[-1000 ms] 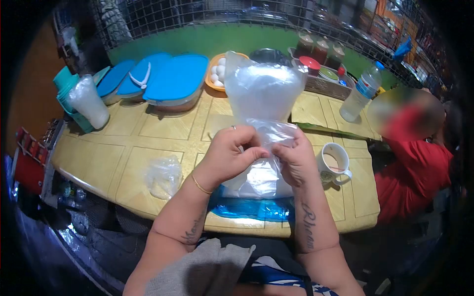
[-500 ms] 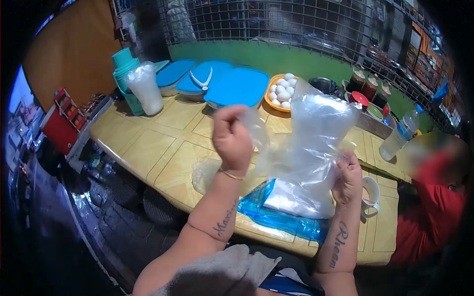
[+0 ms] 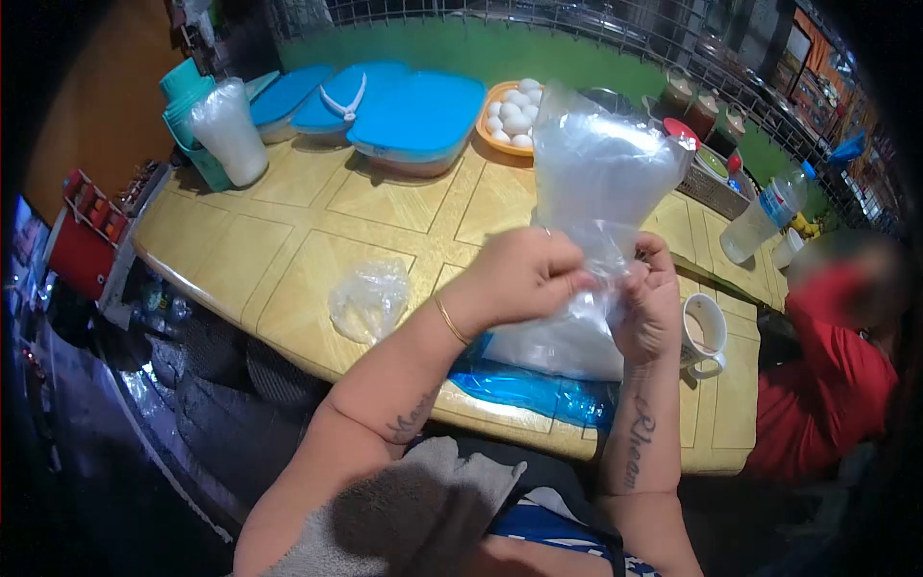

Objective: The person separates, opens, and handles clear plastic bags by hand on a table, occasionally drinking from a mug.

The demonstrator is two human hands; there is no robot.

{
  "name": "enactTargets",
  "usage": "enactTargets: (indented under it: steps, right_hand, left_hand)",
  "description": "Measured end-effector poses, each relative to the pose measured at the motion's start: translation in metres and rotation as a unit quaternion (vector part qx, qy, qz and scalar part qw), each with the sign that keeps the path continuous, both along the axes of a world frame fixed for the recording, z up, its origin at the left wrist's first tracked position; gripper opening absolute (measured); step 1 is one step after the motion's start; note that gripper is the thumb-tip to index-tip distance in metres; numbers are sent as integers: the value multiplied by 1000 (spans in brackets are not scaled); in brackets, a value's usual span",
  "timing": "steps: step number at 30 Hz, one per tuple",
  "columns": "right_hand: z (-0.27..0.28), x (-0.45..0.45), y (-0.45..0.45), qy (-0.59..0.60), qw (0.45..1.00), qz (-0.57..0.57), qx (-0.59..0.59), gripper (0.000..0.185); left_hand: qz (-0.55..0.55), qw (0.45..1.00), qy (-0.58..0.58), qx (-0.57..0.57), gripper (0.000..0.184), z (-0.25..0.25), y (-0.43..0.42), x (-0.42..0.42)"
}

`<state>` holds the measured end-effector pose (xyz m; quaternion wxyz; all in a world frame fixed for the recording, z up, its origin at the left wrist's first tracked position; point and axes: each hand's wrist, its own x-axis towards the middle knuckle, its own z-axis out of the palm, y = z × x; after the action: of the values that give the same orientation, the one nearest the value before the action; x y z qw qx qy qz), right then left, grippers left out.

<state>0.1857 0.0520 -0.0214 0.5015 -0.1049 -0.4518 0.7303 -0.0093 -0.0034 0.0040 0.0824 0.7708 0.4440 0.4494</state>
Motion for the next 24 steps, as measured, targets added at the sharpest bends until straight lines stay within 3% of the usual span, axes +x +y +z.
enactTargets:
  steps: [4,6,7,10,11,13,15,17,18,21,24]
  right_hand:
    - [1,19,5,180,975,126,1,41]
    - [3,27,10,251,951,181,0,26]
    - [3,29,12,255,954,156,-8,26]
    - [5,36,17,236,969,65,-18,27]
    - [5,36,20,160,987,-9,6,24]
    - [10,29,12,131,990,-49,4,20]
    - [10,21,5,112,993,-26,30,18]
    - [10,18,-1,100,992,26,67,17]
    - [14,15,-7,101,992,29,67,15]
    - [15,19,-9,-43,986,-38,157,17]
    - [35,24,-13,-237,905,-96,340,35]
  left_hand:
    - [147,988,14,-48,14,3,8,-24]
    - [206,970,-68,-107,11,2,13,-38]
    - [233,957,-107,-136,11,2,13,-44]
    - [350,929,-61,108,17,9,9,-59]
    - [296,944,-85,123,22,11,6,-55]
    - [184,962,-133,150,33,24,-16,-35]
    - [40,983,-33,176,43,36,-27,-3]
    - [20,989,50,138,47,39,-33,24]
    - [26,992,58,113,36,34,-29,28]
    - [45,988,138,44,22,22,-20,18]
    - [-30,999,42,-16,14,26,-22,12]
